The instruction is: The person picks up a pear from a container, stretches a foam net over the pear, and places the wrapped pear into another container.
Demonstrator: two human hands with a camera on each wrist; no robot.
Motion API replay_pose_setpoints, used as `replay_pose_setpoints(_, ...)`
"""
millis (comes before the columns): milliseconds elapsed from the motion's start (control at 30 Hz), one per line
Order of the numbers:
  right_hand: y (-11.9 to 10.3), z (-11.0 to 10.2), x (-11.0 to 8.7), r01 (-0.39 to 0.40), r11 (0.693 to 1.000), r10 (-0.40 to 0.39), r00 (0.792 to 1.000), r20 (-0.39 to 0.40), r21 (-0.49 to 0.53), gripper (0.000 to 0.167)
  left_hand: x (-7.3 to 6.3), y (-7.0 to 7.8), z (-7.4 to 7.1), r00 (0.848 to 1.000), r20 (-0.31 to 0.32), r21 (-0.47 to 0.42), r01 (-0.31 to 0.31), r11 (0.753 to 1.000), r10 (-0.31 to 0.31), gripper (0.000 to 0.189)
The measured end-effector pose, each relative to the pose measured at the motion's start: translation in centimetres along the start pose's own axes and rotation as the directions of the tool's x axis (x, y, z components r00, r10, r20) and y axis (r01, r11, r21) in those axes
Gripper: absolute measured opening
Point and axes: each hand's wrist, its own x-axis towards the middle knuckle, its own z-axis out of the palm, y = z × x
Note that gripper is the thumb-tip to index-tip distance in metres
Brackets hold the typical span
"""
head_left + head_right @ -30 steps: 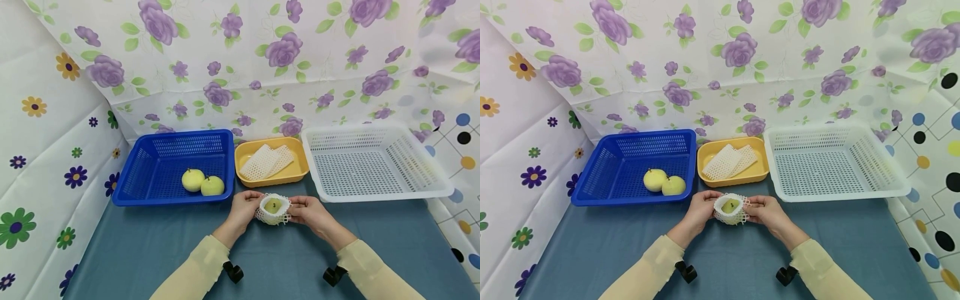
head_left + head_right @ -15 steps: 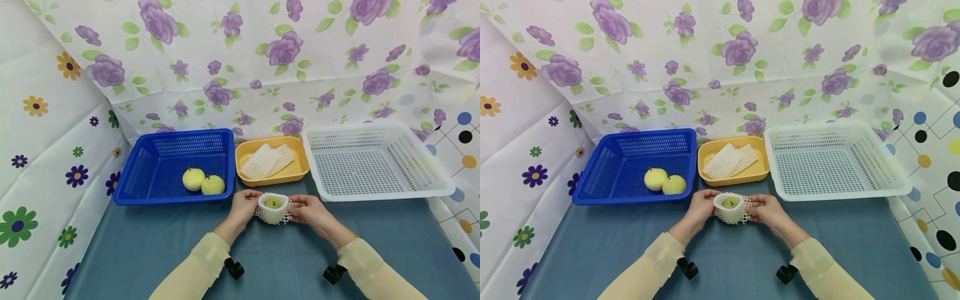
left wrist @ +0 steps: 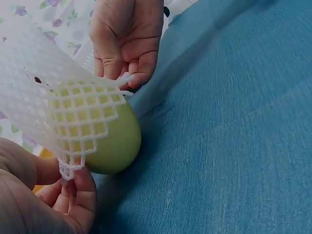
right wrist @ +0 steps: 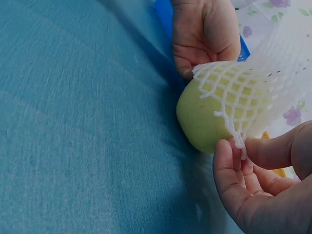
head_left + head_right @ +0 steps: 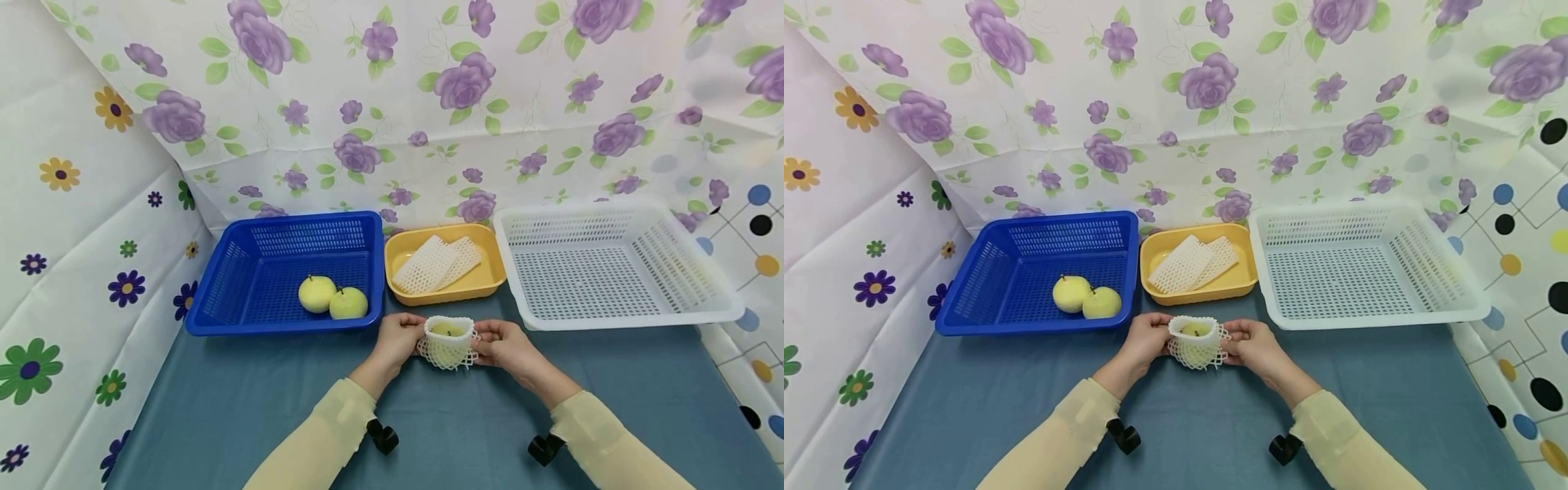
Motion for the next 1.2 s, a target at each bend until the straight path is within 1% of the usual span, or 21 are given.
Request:
replay_pose_setpoints(233,0.3,0.2,0.0,0.022,0.999,-0.023,0.999,-0.028,-0.033,0.038,0.3,-0.5,-0.1,1.0,-0.003,0.02,-0.004,1.0,0.004,0.013)
replay_pose_setpoints(400,0.3,0.3,0.0,0.05,0.996,-0.054,0.998,-0.041,-0.079,0.039,0.4,-0.7,-0.1,1.0,-0.005,0.026,-0.011,1.0,0.011,0.012)
replay_pose_setpoints(500,0.4,0.3,0.0,0.056,0.994,-0.061,0.997,-0.05,-0.097,0.039,0.3,-0.9,-0.2,0.999,-0.006,0.042,-0.036,0.998,0.036,0.012)
replay_pose_setpoints(567,0.4,0.3,0.0,0.068,0.99,-0.075,0.995,-0.059,-0.123,0.04,0.1,-0.9,-0.2,0.997,-0.017,0.089,-0.078,0.993,0.08,0.012)
replay_pose_setpoints(633,0.4,0.1,-0.1,0.105,0.981,-0.116,0.992,-0.058,-0.166,0.041,-0.2,-0.7,-0.2,0.988,-0.028,0.157,-0.143,0.977,0.149,0.013)
replay_pose_setpoints(700,0.3,-0.1,-0.2,0.15,0.965,-0.168,0.984,-0.067,-0.214,0.041,-0.5,-0.5,-0.3,0.974,-0.038,0.246,-0.208,0.947,0.224,0.016)
replay_pose_setpoints(767,0.0,-0.2,-0.4,0.196,0.948,-0.22,0.973,-0.069,-0.249,0.041,-0.8,-0.2,-0.4,0.959,-0.031,0.309,-0.26,0.915,0.283,0.018)
replay_pose_setpoints(833,-0.2,-0.2,-0.6,0.237,0.933,-0.262,0.963,-0.062,-0.271,0.042,-1.2,0.1,-0.6,0.949,-0.002,0.33,-0.297,0.896,0.316,0.02)
replay_pose_setpoints(867,-0.4,-0.2,-0.7,0.248,0.928,-0.275,0.959,-0.062,-0.277,0.042,-1.4,0.2,-0.7,0.946,0.018,0.329,-0.312,0.891,0.324,0.021)
replay_pose_setpoints(1000,-0.8,0.0,-0.9,0.286,0.906,-0.306,0.952,-0.015,-0.313,0.044,-2.0,0.6,-1.4,0.943,0.128,0.274,-0.33,0.903,0.306,0.031)
replay_pose_setpoints(1033,-0.9,0.0,-1.0,0.286,0.905,-0.303,0.953,-0.004,-0.313,0.044,-2.2,0.7,-1.5,0.94,0.159,0.265,-0.335,0.904,0.301,0.035)
replay_pose_setpoints(1100,-1.0,0.0,-1.2,0.303,0.904,-0.305,0.951,0.041,-0.301,0.046,-2.3,0.8,-1.8,0.935,0.222,0.239,-0.327,0.914,0.277,0.043)
replay_pose_setpoints(1200,-1.1,0.1,-1.4,0.325,0.905,-0.306,0.945,0.111,-0.273,0.051,-2.3,0.9,-2.1,0.922,0.297,0.229,-0.322,0.919,0.25,0.054)
